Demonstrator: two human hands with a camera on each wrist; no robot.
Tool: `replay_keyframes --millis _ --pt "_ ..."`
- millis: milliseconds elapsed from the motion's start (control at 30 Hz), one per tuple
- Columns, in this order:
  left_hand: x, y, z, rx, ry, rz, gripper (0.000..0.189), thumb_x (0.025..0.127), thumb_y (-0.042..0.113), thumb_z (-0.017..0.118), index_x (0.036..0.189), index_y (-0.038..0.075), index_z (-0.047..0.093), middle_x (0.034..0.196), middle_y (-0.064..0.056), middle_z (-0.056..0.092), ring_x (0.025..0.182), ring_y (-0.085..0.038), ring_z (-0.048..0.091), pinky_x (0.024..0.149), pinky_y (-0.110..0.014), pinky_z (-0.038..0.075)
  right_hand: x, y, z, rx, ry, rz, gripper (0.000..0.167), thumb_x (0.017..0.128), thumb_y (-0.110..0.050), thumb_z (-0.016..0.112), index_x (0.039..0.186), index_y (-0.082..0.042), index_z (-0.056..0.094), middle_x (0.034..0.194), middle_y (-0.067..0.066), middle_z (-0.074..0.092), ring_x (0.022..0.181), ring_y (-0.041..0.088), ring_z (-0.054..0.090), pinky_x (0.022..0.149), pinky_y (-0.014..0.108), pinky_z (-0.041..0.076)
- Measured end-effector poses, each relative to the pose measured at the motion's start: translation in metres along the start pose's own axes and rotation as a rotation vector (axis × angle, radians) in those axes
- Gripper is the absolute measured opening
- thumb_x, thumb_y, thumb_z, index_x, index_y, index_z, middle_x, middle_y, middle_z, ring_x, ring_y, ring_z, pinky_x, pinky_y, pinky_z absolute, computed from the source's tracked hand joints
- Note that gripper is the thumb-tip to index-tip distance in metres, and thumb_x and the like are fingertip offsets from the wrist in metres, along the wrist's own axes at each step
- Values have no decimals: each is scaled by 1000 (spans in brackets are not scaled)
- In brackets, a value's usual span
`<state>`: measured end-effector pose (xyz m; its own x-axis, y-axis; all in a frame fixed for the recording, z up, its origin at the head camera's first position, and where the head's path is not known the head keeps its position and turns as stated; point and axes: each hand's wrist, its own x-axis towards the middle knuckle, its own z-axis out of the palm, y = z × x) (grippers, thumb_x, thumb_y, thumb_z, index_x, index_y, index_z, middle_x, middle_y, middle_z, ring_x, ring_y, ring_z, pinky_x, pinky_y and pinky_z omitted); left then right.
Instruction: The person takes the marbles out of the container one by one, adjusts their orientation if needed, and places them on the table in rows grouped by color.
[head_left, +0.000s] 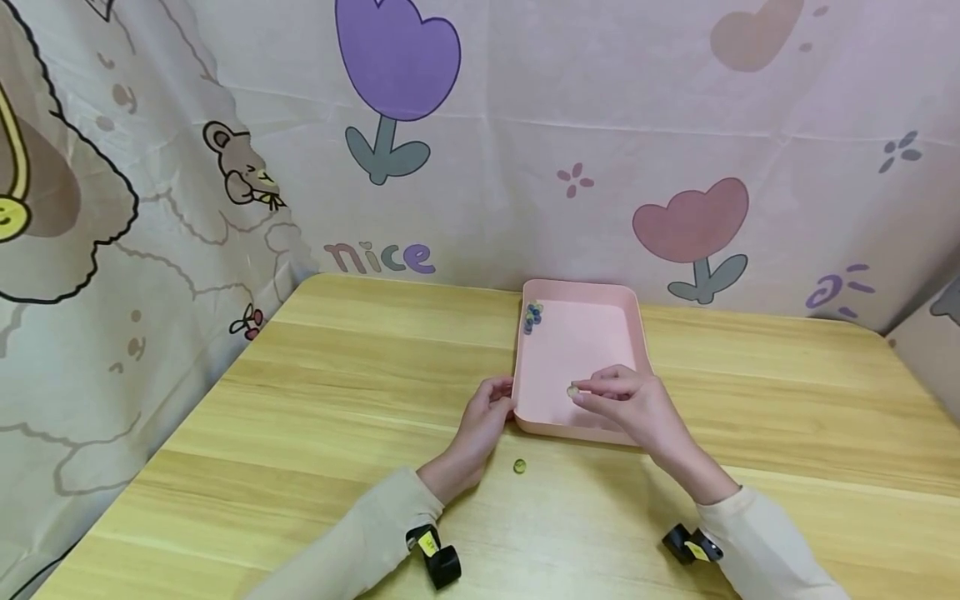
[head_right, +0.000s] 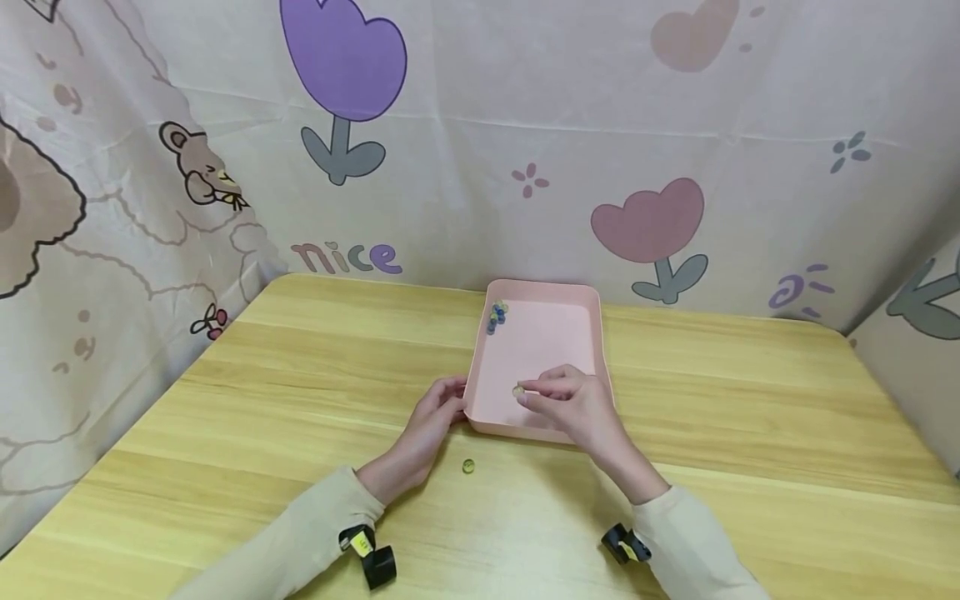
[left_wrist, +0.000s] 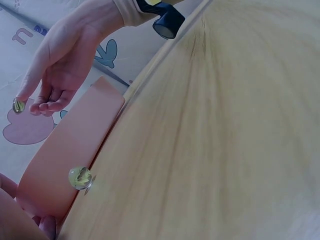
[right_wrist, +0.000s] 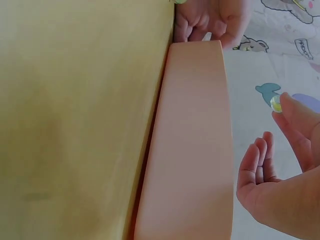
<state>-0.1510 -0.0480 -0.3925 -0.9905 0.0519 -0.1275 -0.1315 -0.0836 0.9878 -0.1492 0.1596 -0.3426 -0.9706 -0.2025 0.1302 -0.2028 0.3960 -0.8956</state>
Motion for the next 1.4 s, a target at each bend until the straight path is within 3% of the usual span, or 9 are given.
replay_keyframes --millis 467,767,1133,1200,1400 --pt "1 -2 0 9 7 -9 39 95 2 46 133 -6 44 132 -19 49 121 -31 47 103 -42 41 -18 4 5 -14 -41 -14 20 81 -17 78 98 -6 77 92 2 61 93 16 53 70 22 48" --pt "1 -3 -2 13 8 -3 39 95 3 46 133 -5 44 131 -19 49 120 -32 47 103 -42 41 -29 0 12 153 -146 13 21 82 -10 76 99 2 75 94 8 65 90 15 57 75 24 51" --pt "-1 -5 1 4 0 2 39 93 1 46 132 -6 45 131 -20 50 120 -32 48 102 -42 42 -41 -1 16 84 -248 -63 22 84 -14 74 99 2 75 96 6 65 89 11 59 74 23 52" --pt "-1 -4 0 4 3 8 39 94 1 46 132 -7 45 130 -20 50 120 -32 48 102 -42 42 -42 0 18 83 -245 -45 23 83 -14 75 99 3 75 96 6 65 88 11 59 74 22 52" --pt "-1 -5 -1 2 0 27 39 93 1 46 132 -7 45 130 -20 50 119 -32 48 102 -42 42 -47 4 28 118 -222 118 27 82 -17 77 102 1 74 100 7 69 96 17 60 81 22 50"
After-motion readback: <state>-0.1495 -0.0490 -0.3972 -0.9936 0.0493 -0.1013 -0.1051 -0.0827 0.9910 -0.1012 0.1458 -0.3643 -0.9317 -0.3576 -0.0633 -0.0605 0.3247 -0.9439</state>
